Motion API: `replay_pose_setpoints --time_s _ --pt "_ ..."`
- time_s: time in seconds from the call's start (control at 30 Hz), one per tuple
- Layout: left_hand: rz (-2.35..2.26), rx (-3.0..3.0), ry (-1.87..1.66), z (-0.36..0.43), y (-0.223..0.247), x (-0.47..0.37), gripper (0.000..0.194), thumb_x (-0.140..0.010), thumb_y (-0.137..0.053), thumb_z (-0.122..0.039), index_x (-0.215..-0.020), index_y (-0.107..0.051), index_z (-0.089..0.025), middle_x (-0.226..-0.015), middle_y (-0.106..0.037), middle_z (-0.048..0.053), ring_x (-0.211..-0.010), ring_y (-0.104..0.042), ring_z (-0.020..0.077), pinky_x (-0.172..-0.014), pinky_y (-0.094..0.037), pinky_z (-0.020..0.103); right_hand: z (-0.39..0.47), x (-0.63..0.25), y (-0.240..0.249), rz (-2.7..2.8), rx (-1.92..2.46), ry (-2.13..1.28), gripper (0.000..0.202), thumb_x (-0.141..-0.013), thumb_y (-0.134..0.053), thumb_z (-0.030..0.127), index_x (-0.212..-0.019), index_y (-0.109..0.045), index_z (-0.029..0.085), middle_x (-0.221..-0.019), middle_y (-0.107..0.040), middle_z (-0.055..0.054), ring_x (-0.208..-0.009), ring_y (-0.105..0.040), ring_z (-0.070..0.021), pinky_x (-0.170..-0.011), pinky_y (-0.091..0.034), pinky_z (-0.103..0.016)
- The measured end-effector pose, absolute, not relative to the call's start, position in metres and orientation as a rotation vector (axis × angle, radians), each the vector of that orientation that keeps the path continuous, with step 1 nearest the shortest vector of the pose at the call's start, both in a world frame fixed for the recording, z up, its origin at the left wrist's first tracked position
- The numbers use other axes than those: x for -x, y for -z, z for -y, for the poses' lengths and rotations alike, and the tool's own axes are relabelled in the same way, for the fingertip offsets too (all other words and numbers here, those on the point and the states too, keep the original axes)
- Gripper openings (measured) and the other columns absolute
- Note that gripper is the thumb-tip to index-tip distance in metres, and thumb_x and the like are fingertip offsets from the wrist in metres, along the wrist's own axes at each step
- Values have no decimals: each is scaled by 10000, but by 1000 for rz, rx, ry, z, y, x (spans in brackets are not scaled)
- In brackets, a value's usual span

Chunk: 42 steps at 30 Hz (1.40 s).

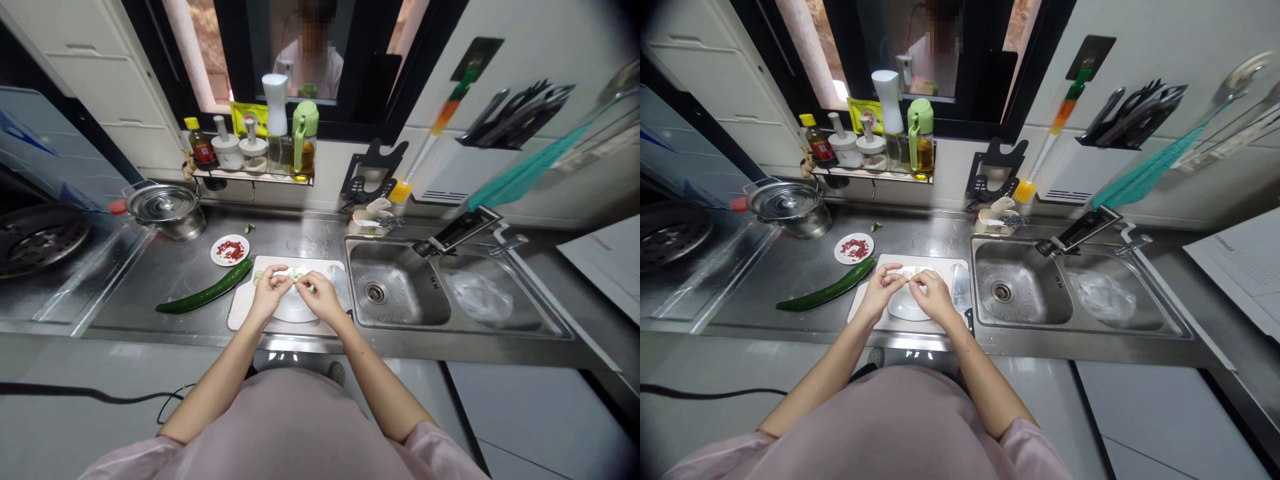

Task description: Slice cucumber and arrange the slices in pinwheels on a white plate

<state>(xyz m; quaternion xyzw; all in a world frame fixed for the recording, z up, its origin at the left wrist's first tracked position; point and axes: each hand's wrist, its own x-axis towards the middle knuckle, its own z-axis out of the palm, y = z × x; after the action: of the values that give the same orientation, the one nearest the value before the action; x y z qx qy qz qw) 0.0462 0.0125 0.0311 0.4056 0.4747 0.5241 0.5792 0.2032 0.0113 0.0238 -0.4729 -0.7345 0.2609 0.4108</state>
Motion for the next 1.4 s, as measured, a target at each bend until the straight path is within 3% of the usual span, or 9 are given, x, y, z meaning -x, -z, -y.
replay_pose_setpoints --time_s 0.23,0.8,1.0,1.2,1.3,1.4 --pt "-1076 -1012 -1227 -14 -22 -47 449 -676 -750 -316 -1060 -556 -188 -718 -618 -34 -693 -580 98 -718 -417 227 -13 -200 -22 1619 1243 -935 139 -801 -574 283 -720 -629 185 -739 -647 -10 -724 -567 -134 -660 -430 -243" --pt "-1129 -1057 -1144 -20 10 -43 376 -658 -742 -264 -1006 -649 -157 -718 -628 -14 -682 -580 99 -696 -433 227 -17 -203 5 1546 1372 -1176 153 -747 -586 300 -699 -650 168 -711 -670 -10 -681 -580 -134 -689 -446 -251" --pt "-1171 -1007 -970 -18 49 -35 377 -597 -751 -255 -946 -668 -137 -663 -619 -18 -633 -572 99 -642 -432 223 -14 -205 41 1681 1493 -1259 126 -736 -579 227 -705 -678 156 -717 -686 -22 -681 -591 -138 -655 -437 -227" --pt "-1271 -1116 -811 -15 78 -31 347 -634 -686 -215 -970 -652 -137 -643 -629 -21 -563 -538 97 -578 -402 217 -10 -203 58 1884 1615 -1261 140 -732 -559 125 -706 -696 136 -703 -685 -24 -674 -581 -126 -632 -398 -200" --pt "-1396 -1297 -702 -14 79 -32 319 -672 -645 -204 -990 -661 -171 -680 -657 -17 -588 -549 112 -622 -414 238 -8 -201 58 1986 1676 -1198 138 -748 -564 124 -741 -701 134 -705 -678 -21 -667 -569 -120 -606 -363 -193" --pt "-1573 -1491 -563 -14 73 -33 288 -712 -608 -201 -991 -672 -229 -758 -700 -18 -704 -603 145 -763 -419 291 -7 -198 54 2074 1745 -1129 154 -781 -547 136 -767 -700 142 -720 -676 -22 -671 -560 -118 -592 -335 -195"
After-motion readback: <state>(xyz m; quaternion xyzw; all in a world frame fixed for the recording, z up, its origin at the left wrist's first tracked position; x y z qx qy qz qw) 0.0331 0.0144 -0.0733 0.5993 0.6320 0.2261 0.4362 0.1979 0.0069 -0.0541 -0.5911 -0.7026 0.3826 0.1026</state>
